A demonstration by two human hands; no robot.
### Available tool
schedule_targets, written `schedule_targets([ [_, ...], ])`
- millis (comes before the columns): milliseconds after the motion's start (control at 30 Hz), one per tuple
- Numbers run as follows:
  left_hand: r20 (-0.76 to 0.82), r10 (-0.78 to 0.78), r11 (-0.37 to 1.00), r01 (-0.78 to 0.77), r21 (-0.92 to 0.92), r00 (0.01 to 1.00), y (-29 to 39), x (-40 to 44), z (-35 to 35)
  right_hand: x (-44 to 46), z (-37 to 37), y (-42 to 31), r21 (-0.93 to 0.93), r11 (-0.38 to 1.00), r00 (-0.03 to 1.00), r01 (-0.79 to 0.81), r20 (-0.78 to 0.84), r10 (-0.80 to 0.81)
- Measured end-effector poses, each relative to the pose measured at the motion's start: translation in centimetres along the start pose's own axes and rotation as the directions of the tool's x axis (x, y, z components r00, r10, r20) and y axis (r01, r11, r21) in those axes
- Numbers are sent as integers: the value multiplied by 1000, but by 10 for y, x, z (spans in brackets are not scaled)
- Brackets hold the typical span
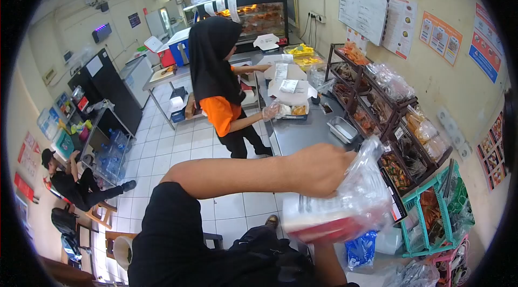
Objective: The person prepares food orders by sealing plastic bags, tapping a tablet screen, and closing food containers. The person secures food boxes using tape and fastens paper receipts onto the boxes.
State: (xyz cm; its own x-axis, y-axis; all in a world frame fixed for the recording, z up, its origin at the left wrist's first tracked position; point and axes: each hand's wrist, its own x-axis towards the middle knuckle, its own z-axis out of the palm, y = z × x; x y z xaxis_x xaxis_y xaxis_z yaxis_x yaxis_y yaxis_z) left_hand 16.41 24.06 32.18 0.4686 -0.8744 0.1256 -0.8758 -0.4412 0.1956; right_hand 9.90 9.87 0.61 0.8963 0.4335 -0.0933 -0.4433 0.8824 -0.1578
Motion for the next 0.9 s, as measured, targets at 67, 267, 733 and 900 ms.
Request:
schedule_targets([
  [67,-142,182,977,-164,134,973,-40,2,26,-11,0,-18,141,990,999,-28,19,25],
  [267,-329,-170,964,89,-250,929,-161,-26,181,3,7,-28,-175,984,985,-39,-175,8],
  [733,-235,-358,749,127,-650,904,-225,23,324,277,20,-219,-816,-512,634,-267,251,-731],
  [900,-152,359,770,-384,-510,921,-267,15,294,388,-95,-291,-486,-749,858,-451,-5,-514],
])
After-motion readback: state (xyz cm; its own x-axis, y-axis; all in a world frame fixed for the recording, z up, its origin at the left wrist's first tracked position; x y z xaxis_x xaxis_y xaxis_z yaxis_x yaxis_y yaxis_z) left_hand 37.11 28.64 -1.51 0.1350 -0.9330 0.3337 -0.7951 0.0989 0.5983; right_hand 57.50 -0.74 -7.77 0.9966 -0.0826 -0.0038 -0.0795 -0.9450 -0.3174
